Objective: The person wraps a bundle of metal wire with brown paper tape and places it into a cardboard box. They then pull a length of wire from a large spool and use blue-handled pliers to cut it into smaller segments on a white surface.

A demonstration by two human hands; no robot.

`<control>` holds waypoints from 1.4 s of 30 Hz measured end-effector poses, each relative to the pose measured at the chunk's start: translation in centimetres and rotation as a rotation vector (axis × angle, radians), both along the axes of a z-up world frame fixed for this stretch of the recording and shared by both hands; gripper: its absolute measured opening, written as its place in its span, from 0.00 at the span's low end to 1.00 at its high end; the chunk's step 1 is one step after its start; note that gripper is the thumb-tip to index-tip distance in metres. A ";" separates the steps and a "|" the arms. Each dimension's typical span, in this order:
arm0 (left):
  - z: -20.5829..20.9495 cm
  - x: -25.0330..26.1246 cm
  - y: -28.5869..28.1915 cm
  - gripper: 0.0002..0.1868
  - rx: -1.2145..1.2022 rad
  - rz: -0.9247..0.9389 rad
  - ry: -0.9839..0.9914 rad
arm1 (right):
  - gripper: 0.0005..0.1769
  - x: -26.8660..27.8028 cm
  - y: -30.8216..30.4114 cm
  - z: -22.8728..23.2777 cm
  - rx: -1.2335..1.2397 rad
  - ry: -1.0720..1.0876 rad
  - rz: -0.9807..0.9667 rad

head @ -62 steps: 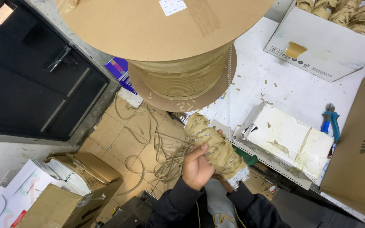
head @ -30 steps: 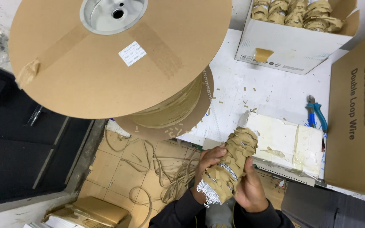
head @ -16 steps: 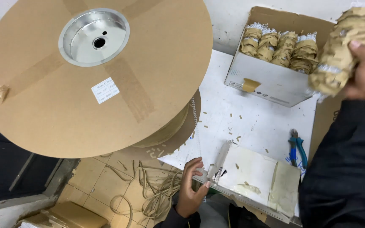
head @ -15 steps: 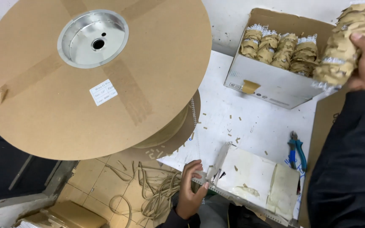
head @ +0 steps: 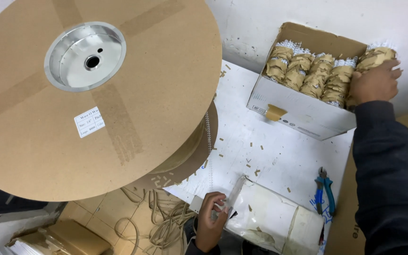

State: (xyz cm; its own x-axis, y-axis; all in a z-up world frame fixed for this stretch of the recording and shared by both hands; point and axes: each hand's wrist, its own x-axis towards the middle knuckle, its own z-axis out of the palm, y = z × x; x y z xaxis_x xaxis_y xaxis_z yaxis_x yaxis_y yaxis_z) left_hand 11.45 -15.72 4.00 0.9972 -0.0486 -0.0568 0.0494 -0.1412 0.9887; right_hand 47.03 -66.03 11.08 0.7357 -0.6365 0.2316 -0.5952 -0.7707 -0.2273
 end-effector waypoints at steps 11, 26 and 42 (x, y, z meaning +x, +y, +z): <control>-1.8 -0.1 1.0 0.16 0.045 0.003 0.133 | 0.54 1.0 0.6 -1.6 -0.319 0.377 -0.101; -6.3 -0.3 5.3 0.26 0.440 0.102 0.320 | 0.16 -15.5 11.5 6.6 0.062 -0.199 0.576; -11.7 -2.8 6.4 0.18 0.374 -0.147 -0.001 | 0.35 -41.9 40.0 -3.8 0.969 0.803 0.572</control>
